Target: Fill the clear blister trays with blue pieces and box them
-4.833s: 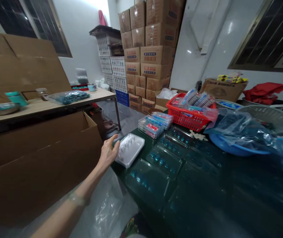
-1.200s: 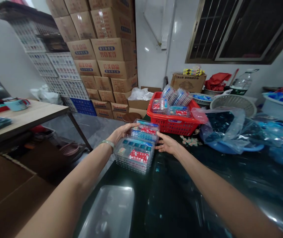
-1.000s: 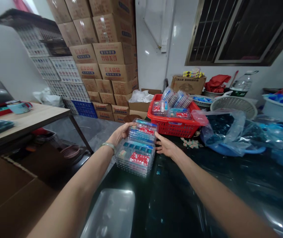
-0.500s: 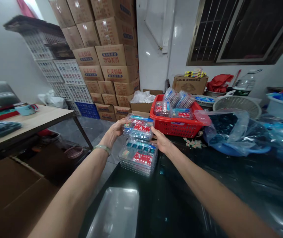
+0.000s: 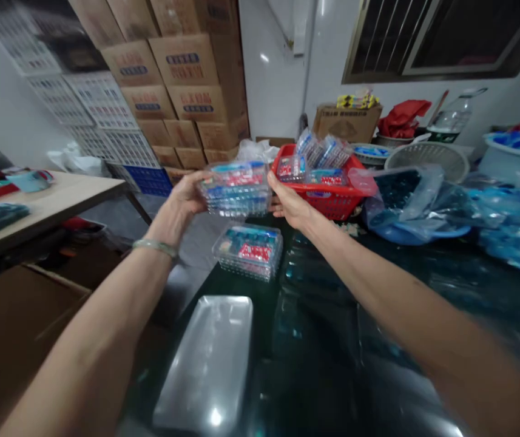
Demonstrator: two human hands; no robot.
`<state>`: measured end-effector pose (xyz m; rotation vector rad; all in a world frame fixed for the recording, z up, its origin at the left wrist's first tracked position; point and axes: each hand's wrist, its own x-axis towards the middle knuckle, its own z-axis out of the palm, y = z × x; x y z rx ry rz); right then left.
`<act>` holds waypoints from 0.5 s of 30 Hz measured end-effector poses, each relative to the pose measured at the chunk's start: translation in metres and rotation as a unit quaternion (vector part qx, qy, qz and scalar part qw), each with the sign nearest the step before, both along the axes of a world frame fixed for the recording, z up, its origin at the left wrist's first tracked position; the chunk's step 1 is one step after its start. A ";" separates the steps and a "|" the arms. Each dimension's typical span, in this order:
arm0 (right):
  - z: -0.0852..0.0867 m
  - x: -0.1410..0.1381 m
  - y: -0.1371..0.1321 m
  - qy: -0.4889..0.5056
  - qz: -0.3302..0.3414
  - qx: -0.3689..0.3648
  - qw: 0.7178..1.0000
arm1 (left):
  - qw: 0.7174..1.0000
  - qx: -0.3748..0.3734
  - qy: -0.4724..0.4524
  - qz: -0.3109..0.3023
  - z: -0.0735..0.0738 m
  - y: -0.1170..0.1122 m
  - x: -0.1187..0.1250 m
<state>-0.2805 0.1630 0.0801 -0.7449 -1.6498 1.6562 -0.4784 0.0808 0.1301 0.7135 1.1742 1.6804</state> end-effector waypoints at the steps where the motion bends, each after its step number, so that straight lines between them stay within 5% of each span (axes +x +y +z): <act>1: 0.006 0.008 -0.006 -0.007 0.008 0.032 0.999 | 1.000 0.007 -0.004 -0.015 0.003 -0.007 0.004; 5: 0.035 0.048 -0.046 -0.017 0.041 0.132 0.990 | 0.994 0.098 -0.001 -0.053 0.003 -0.049 0.024; 10: 0.058 0.100 -0.115 -0.022 0.039 0.216 0.975 | 0.990 0.136 0.013 -0.028 -0.012 -0.138 0.067; 12: 0.052 0.122 -0.147 -0.035 -0.004 0.271 0.962 | 0.991 0.131 0.018 -0.006 -0.017 -0.174 0.087; 15: 0.019 0.158 -0.205 -0.118 -0.040 0.394 0.911 | 0.994 0.067 0.033 0.083 -0.021 -0.222 0.108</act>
